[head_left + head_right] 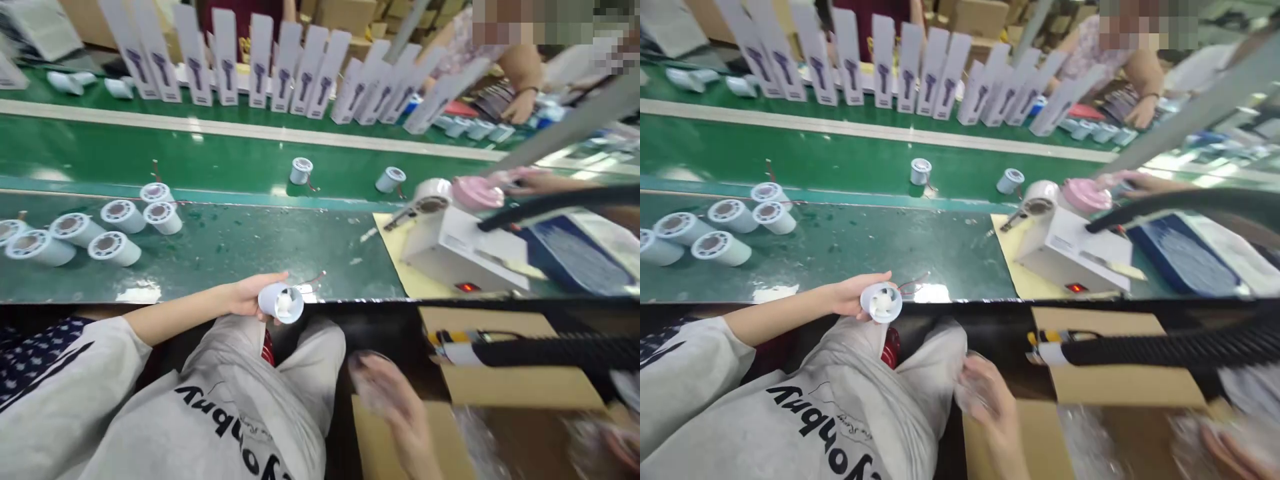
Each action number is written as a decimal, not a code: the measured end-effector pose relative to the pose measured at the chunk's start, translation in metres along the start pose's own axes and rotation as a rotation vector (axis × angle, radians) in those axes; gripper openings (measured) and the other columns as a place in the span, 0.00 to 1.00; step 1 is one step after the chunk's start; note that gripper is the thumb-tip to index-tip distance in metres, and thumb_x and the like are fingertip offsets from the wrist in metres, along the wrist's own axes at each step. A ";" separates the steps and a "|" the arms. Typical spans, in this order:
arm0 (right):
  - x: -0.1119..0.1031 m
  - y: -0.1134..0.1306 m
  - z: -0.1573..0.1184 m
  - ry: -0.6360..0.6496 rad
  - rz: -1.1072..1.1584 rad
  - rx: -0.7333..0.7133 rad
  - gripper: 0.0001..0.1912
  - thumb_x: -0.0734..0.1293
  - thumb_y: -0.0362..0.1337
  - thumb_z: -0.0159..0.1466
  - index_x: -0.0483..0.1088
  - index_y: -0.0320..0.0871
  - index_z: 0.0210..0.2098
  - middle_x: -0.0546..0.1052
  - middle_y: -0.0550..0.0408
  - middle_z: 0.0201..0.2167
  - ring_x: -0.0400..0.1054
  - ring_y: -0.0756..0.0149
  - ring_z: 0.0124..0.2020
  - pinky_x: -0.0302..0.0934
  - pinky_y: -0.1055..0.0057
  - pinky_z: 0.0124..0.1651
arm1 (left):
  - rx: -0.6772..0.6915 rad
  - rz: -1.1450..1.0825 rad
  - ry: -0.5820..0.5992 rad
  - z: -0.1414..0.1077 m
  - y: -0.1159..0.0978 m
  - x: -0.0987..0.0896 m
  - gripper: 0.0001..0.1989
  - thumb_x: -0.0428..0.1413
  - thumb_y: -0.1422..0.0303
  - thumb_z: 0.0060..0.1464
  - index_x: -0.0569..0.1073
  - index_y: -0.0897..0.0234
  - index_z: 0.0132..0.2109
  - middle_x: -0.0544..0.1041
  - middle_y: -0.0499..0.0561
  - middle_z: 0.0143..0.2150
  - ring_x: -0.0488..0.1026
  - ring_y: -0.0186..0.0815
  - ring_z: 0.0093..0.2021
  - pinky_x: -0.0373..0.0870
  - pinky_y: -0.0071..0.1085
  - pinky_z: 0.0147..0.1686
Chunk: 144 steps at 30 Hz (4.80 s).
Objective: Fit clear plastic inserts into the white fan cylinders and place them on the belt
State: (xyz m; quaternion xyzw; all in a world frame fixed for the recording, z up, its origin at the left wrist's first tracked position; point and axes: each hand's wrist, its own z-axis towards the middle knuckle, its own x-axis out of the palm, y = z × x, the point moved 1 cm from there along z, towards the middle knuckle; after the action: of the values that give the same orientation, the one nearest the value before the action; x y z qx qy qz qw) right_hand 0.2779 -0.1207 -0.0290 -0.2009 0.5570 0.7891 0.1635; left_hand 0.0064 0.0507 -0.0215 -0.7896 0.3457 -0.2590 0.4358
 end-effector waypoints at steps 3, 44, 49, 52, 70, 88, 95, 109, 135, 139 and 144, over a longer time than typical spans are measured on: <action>0.028 0.006 0.006 -0.043 -0.305 -0.071 0.22 0.68 0.46 0.72 0.72 0.52 0.64 0.75 0.44 0.55 0.77 0.50 0.52 0.78 0.57 0.49 | -0.029 -0.014 0.166 0.014 0.007 0.024 0.31 0.53 0.38 0.52 0.73 0.64 0.40 0.73 0.50 0.27 0.64 0.31 0.19 0.59 0.27 0.14; 0.040 0.014 0.008 -0.042 0.259 0.187 0.21 0.78 0.43 0.64 0.74 0.48 0.54 0.79 0.43 0.60 0.76 0.49 0.61 0.77 0.54 0.58 | 0.540 0.157 0.232 -0.002 0.019 0.035 0.38 0.73 0.64 0.50 0.74 0.52 0.67 0.73 0.60 0.70 0.74 0.49 0.66 0.76 0.41 0.59; 0.039 0.018 0.007 -0.026 0.341 0.252 0.21 0.77 0.44 0.65 0.73 0.49 0.54 0.79 0.44 0.59 0.77 0.52 0.59 0.78 0.56 0.57 | 0.622 0.248 0.238 -0.005 0.017 0.034 0.38 0.73 0.63 0.51 0.72 0.51 0.68 0.73 0.60 0.70 0.72 0.50 0.68 0.74 0.44 0.63; 0.039 0.019 0.007 -0.024 0.396 0.282 0.21 0.78 0.43 0.64 0.73 0.50 0.54 0.80 0.46 0.58 0.78 0.53 0.58 0.78 0.58 0.56 | 0.644 0.281 0.240 -0.006 0.017 0.034 0.39 0.72 0.63 0.52 0.71 0.51 0.69 0.72 0.60 0.70 0.72 0.50 0.68 0.75 0.43 0.62; 0.043 0.021 0.014 -0.020 0.581 0.510 0.24 0.75 0.58 0.63 0.71 0.50 0.49 0.81 0.52 0.42 0.77 0.62 0.35 0.76 0.66 0.37 | 0.557 0.276 0.249 -0.010 0.015 0.035 0.37 0.71 0.64 0.53 0.72 0.52 0.68 0.72 0.60 0.70 0.74 0.49 0.66 0.78 0.40 0.57; 0.060 0.020 0.017 0.048 0.883 0.822 0.35 0.70 0.73 0.56 0.64 0.47 0.36 0.76 0.60 0.21 0.71 0.65 0.16 0.64 0.73 0.15 | 0.612 0.317 0.266 -0.011 0.019 0.036 0.37 0.70 0.64 0.54 0.70 0.52 0.70 0.72 0.60 0.70 0.72 0.50 0.68 0.75 0.44 0.62; 0.065 0.023 0.018 0.096 0.924 0.863 0.37 0.67 0.76 0.56 0.62 0.47 0.36 0.76 0.58 0.20 0.68 0.67 0.14 0.58 0.74 0.13 | 0.599 0.291 0.272 -0.011 0.018 0.037 0.38 0.71 0.65 0.52 0.72 0.51 0.69 0.73 0.59 0.69 0.72 0.50 0.68 0.74 0.44 0.63; 0.065 0.030 0.021 0.237 1.090 0.983 0.38 0.69 0.74 0.55 0.71 0.42 0.34 0.77 0.53 0.18 0.64 0.71 0.12 0.52 0.78 0.11 | 0.638 0.322 0.242 -0.017 0.016 0.038 0.34 0.70 0.66 0.53 0.74 0.51 0.66 0.75 0.59 0.67 0.73 0.50 0.67 0.78 0.42 0.58; 0.055 0.017 -0.012 -0.062 0.425 0.249 0.27 0.75 0.47 0.68 0.73 0.56 0.64 0.81 0.49 0.59 0.80 0.51 0.55 0.80 0.57 0.51 | 0.383 0.067 0.299 -0.025 0.015 0.041 0.40 0.71 0.68 0.52 0.69 0.53 0.70 0.71 0.61 0.71 0.77 0.47 0.63 0.77 0.39 0.58; 0.051 0.022 -0.013 -0.089 0.169 0.123 0.21 0.74 0.44 0.68 0.78 0.55 0.60 0.79 0.49 0.61 0.78 0.49 0.58 0.78 0.57 0.56 | 0.354 0.062 0.298 -0.021 0.023 0.039 0.43 0.72 0.64 0.52 0.66 0.59 0.72 0.79 0.61 0.60 0.82 0.42 0.51 0.78 0.34 0.49; 0.048 0.030 -0.014 -0.148 0.029 0.054 0.24 0.73 0.37 0.70 0.75 0.62 0.63 0.80 0.54 0.60 0.81 0.53 0.54 0.79 0.61 0.53 | 0.349 0.033 0.332 -0.017 0.031 0.041 0.44 0.73 0.61 0.51 0.67 0.57 0.72 0.83 0.55 0.50 0.82 0.40 0.44 0.77 0.32 0.43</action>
State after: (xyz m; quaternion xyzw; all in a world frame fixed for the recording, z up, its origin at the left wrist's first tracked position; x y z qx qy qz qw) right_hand 0.2240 -0.1422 -0.0332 -0.1292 0.5674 0.7887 0.1981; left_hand 0.0098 -0.0016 -0.0359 -0.6431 0.3755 -0.4341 0.5069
